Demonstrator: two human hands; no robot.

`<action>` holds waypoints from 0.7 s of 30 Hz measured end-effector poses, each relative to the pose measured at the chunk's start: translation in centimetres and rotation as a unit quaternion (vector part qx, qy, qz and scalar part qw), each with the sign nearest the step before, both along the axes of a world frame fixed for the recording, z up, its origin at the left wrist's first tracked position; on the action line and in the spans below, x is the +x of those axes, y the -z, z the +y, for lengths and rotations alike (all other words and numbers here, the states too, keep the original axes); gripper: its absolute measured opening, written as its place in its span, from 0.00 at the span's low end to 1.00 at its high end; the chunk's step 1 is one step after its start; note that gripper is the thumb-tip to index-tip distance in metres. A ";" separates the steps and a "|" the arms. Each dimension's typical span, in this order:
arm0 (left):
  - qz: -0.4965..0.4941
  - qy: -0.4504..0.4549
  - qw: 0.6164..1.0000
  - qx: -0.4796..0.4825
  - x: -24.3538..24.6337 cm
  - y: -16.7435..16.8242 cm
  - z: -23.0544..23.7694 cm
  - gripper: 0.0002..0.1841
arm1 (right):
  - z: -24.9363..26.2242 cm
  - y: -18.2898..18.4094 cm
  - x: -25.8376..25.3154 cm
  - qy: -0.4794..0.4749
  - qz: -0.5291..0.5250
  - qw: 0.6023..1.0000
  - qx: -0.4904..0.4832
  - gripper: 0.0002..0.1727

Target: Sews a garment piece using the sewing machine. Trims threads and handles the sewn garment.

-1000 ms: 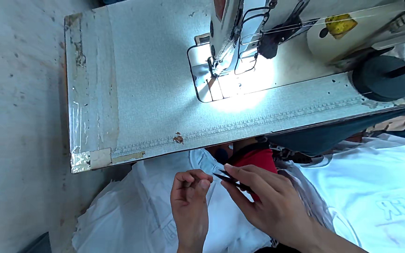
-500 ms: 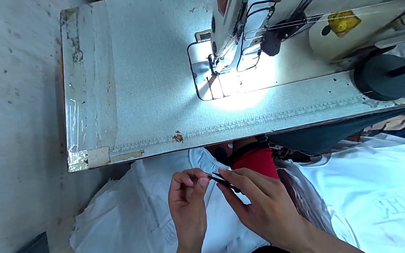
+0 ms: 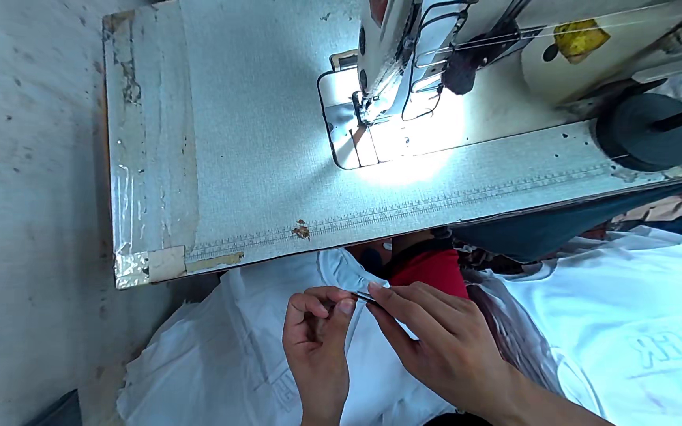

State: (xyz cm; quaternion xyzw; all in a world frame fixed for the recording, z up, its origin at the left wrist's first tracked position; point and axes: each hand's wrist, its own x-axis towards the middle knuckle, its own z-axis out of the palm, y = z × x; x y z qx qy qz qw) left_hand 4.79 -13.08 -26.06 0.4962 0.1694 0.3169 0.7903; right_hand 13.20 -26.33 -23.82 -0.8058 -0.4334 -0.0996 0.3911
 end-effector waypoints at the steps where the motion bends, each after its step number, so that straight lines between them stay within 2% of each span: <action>1: 0.003 0.000 1.000 0.003 0.0 0.0 0.0 0.08 | 0.0 0.0 0.0 -0.002 -0.001 1.000 0.002 0.12; 5: 0.018 0.009 1.000 0.015 0.0 -0.1 -0.2 0.09 | 0.0 -0.2 0.2 0.001 -0.001 0.999 0.036 0.11; 8: 0.020 0.026 0.999 -0.015 -0.1 0.4 -0.4 0.09 | -0.1 -0.9 0.6 0.013 0.000 0.998 0.057 0.12; 21: 0.020 0.005 0.997 -0.071 -0.1 0.3 0.0 0.08 | -0.2 0.4 -0.1 -0.006 0.037 0.999 -0.008 0.13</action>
